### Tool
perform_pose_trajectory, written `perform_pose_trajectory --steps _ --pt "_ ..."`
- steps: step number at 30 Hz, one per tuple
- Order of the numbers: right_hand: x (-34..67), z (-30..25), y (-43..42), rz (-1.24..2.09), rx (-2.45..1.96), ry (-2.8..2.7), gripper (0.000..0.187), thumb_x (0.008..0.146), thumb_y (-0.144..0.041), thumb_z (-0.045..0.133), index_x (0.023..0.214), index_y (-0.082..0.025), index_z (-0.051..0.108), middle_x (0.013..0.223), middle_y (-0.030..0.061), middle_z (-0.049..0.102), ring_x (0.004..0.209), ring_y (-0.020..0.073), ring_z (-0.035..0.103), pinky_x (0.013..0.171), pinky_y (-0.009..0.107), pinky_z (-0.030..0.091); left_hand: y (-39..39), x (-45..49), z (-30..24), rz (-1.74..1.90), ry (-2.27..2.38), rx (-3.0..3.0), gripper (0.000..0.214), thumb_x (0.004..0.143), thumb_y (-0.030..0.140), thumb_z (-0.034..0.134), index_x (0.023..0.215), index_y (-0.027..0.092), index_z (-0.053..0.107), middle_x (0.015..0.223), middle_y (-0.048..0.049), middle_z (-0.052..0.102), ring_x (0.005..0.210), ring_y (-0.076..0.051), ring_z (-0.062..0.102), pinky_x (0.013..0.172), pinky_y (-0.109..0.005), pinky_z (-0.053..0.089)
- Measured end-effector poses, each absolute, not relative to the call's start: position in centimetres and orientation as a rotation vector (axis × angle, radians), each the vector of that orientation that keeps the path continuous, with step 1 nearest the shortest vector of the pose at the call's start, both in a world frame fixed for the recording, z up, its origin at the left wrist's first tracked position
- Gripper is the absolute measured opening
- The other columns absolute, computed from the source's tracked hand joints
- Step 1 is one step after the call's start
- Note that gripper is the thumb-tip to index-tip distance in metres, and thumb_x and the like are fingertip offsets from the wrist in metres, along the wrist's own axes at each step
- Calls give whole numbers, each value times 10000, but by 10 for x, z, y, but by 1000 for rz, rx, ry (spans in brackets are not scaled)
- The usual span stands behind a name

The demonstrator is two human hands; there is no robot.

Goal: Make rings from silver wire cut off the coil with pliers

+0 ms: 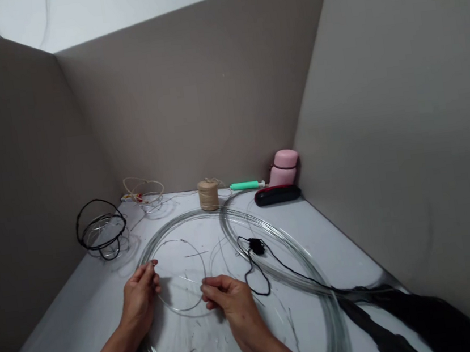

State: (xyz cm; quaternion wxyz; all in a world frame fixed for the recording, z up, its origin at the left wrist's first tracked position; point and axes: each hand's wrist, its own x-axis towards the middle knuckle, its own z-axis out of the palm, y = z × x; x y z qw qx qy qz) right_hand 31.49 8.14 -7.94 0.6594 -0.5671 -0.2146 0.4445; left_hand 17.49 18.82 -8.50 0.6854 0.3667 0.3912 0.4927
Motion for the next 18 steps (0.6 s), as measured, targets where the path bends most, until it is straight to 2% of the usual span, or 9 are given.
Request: perform_pose_trajectory --steps 4,10,18 --pt "324 -80 85 940 -1381 -496 223 534 -291 729 661 -124 651 518 23 622 454 110 512 479 247 385 189 174 -84 1071 856 933 354 644 389 643 853 105 605 531 24 501 488 -71 455 482 -183 381" --pt "327 -76 86 963 -1403 -459 227 540 -296 729 661 -129 634 501 13 617 423 93 497 453 234 373 189 171 -82 1035 827 1001 348 681 394 610 875 104 612 543 8 529 481 -78 474 493 -197 376" --pt "327 -79 86 967 -1324 -462 251 527 -289 739 690 -120 649 526 21 619 465 105 510 473 236 393 189 171 -83 1025 835 902 372 608 370 679 856 97 635 540 9 524 508 -90 494 504 -212 417"
